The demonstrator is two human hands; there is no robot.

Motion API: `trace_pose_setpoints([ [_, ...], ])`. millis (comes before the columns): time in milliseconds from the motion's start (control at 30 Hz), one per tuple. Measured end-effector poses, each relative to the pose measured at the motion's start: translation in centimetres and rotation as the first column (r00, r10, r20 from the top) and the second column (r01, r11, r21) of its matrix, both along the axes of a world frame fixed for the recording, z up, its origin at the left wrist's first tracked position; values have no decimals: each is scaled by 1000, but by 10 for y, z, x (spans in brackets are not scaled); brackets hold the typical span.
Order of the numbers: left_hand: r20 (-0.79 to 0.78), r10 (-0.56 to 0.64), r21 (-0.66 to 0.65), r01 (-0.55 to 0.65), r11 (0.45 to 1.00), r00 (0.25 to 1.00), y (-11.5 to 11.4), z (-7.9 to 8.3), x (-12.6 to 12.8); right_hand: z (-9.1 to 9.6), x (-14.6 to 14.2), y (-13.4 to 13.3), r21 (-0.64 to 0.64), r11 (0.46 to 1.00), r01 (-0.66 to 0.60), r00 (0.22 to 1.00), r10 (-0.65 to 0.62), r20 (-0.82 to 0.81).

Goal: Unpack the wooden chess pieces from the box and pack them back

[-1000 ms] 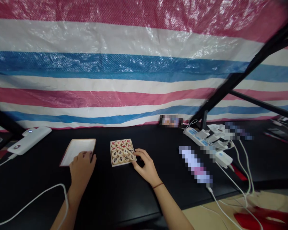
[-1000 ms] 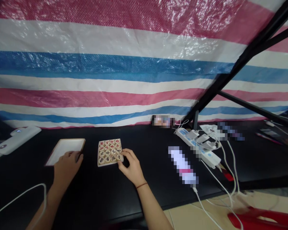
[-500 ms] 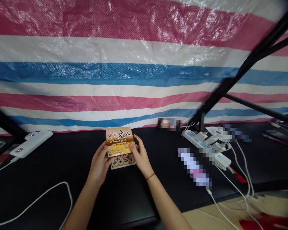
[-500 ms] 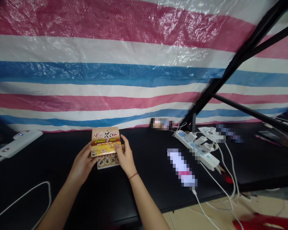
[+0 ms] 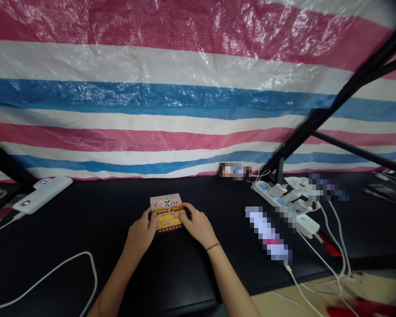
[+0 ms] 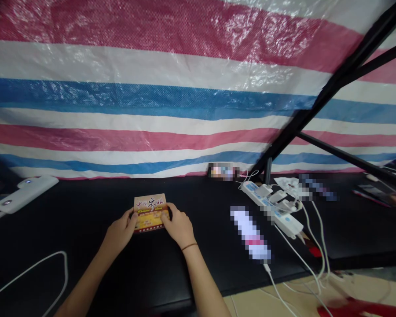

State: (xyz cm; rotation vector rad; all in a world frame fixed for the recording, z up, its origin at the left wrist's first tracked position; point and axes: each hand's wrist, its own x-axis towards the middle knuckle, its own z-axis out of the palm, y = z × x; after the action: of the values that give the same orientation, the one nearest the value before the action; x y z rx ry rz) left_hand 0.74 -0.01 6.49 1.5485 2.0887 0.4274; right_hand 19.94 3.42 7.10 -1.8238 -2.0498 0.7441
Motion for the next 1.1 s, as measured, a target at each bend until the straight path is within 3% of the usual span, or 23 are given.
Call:
trace_pose_setpoints([
  [167,-173,-40,-4,40,999,984,-15,-12,8,-9,2,-13,-29,998,-58,991,61,120],
  [333,-359,-75,58,102,993,930,6,-16,4,-20,-12,2,104,991,-89,981,69,179],
  [467,-300,-36,117,74,990,953,32,-17,-6,-32,-23,24,260,958,-118,980,70,186],
  [600,-280,-1,159,47,986,960,44,-22,-11,-44,-25,38,331,936,-120,988,79,135],
  [833,-288,28,185,28,982,957,43,-30,-11,-44,-24,41,334,928,-165,984,134,115],
  [967,-250,54,236,7,972,967,44,-33,-18,-44,-18,43,303,944,-131,989,147,-31],
  [1033,-265,97,291,-16,956,959,49,-34,-29,-46,-12,49,302,950,-76,989,111,-101],
  [1100,-337,170,333,-52,942,926,56,-34,-42,-47,-5,60,330,944,-23,999,31,-19],
])
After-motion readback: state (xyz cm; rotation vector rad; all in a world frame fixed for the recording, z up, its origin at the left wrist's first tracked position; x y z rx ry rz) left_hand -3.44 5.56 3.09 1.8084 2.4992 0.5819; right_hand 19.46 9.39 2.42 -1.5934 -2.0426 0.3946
